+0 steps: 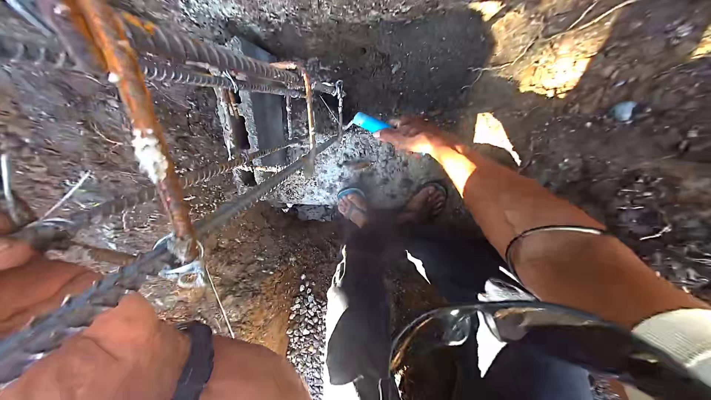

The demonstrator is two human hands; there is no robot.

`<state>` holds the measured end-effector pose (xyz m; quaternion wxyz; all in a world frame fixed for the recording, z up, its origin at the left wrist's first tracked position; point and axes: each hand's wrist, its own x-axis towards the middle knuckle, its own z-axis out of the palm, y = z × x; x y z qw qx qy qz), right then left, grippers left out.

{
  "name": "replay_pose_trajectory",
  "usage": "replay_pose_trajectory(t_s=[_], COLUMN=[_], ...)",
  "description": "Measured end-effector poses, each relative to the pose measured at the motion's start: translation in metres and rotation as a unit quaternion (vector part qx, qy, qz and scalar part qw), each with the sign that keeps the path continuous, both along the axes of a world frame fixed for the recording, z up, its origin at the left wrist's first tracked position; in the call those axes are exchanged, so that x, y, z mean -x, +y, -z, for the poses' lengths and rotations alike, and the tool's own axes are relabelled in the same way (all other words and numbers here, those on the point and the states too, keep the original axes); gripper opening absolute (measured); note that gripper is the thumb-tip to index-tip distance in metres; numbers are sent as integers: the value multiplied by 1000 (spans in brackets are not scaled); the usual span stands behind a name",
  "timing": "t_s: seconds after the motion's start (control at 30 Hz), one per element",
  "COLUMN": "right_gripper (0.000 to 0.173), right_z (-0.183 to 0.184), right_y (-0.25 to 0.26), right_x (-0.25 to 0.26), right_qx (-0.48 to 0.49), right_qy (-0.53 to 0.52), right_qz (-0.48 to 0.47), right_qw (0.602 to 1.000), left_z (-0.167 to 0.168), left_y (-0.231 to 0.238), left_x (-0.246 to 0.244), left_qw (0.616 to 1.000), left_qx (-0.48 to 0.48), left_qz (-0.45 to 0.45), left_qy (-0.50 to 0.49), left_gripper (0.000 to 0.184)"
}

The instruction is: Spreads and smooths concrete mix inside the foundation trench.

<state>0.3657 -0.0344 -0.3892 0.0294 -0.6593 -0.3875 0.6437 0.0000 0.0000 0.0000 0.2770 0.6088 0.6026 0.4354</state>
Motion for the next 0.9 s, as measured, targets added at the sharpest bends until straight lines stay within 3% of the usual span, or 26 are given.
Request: replay_pose_trajectory(t_s=[0.1,0.17,0.37,0.57,0.7,0.9], right_gripper=[61,60,62,61,56,53], right_z=[-2,-5,-5,2,-22,-32], right_y=[-18,-40,-89,-99,-102,-95], right_x=[-29,-42,-20,-2,9,10], right_qx=[11,23,-25,16,31,54], right_qy=[-37,-59,-173,-209,-260,-307], right_qz=[-6,-1,-51,-79,-79,-15], right_qw=[999,998,983,975,962,950], left_z=[4,2,11,22,22,17], left_y=[14,15,21,24,24,22], left_x=[-13,-33,-36,-31,-32,-43], left_qw=[995,995,987,981,984,989], left_qx=[-9,-37,-85,-88,-89,-80], left_qz=[15,-9,-27,-24,-42,-47], left_qy=[-96,-89,-132,-171,-150,-118], left_gripper=[18,19,28,24,21,23])
